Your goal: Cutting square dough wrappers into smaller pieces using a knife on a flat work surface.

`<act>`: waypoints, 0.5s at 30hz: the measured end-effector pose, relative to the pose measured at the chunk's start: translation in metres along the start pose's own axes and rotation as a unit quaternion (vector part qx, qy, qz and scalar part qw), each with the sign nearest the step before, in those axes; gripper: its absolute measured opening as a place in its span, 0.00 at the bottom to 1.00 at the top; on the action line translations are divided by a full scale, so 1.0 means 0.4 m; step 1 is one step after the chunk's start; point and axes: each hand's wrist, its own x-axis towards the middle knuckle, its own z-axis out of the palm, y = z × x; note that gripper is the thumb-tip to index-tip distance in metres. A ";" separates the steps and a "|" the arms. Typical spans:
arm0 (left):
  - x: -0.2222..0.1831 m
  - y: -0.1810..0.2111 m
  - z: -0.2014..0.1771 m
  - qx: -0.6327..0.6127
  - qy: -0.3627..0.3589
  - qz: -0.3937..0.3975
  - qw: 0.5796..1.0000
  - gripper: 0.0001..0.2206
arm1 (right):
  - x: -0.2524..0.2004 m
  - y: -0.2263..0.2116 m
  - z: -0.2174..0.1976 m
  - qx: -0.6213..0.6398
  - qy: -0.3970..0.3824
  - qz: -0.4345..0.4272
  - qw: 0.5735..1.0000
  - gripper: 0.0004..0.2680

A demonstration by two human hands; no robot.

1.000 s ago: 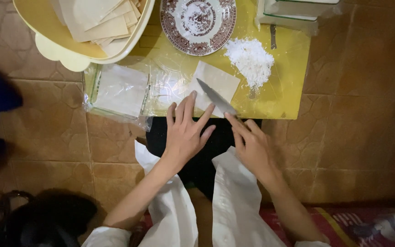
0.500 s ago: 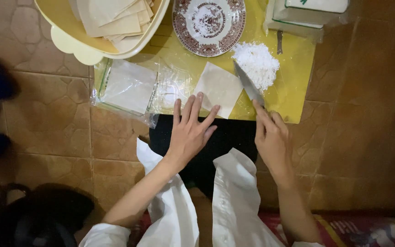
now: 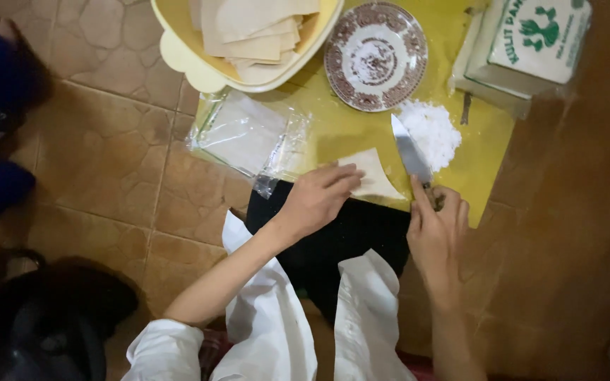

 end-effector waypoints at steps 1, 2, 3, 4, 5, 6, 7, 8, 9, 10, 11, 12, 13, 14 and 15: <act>0.032 0.021 -0.053 -0.089 -0.008 -0.058 0.994 0.06 | 0.006 -0.002 -0.002 0.001 0.010 -0.001 1.000 0.20; 0.063 0.042 -0.107 -0.178 -0.016 -0.114 0.977 0.08 | 0.013 -0.004 -0.005 0.002 0.020 -0.002 1.000 0.19; 0.066 0.031 -0.109 -0.175 -0.011 -0.114 0.978 0.08 | 0.025 -0.016 -0.011 0.003 0.022 -0.008 1.000 0.19; 0.070 0.019 -0.110 -0.232 -0.003 -0.147 0.962 0.05 | 0.037 -0.028 -0.017 0.054 0.032 -0.010 0.998 0.17; 0.069 0.010 -0.111 -0.290 0.005 -0.181 0.940 0.04 | 0.044 -0.040 -0.025 0.104 0.040 -0.013 0.994 0.15; 0.067 -0.001 -0.111 -0.288 0.010 -0.183 0.940 0.04 | 0.063 -0.070 -0.041 0.104 0.038 -0.018 0.994 0.15; 0.067 -0.013 -0.111 -0.310 0.012 -0.207 0.928 0.03 | 0.082 -0.100 -0.058 0.225 -0.012 0.001 0.974 0.17; 0.066 -0.025 -0.110 -0.332 0.014 -0.231 0.914 0.09 | 0.101 -0.130 -0.074 0.342 -0.063 0.019 0.938 0.19; 0.082 -0.024 -0.141 -0.335 0.016 -0.234 0.913 0.09 | 0.151 -0.184 -0.106 0.339 -0.067 0.019 0.938 0.19; 0.098 -0.022 -0.170 -0.398 0.006 -0.253 0.882 0.06 | 0.200 -0.237 -0.136 0.374 -0.161 0.088 0.909 0.24; 0.117 -0.022 -0.199 -0.461 -0.008 -0.268 0.846 0.06 | 0.250 -0.289 -0.165 0.403 -0.250 0.158 0.866 0.29; 0.124 -0.032 -0.217 -0.464 -0.008 -0.269 0.844 0.06 | 0.259 -0.265 -0.105 0.401 -0.251 0.160 0.866 0.29; 0.136 -0.046 -0.238 -0.475 0.002 -0.289 0.831 0.07 | 0.274 -0.242 -0.043 0.565 -0.228 0.183 0.772 0.22; 0.148 -0.062 -0.261 -0.486 0.011 -0.308 0.818 0.11 | 0.290 -0.221 0.019 0.708 -0.197 0.198 0.649 0.16; 0.157 -0.071 -0.280 -0.486 0.014 -0.308 0.818 0.11 | 0.320 -0.244 -0.002 0.706 -0.199 0.197 0.650 0.16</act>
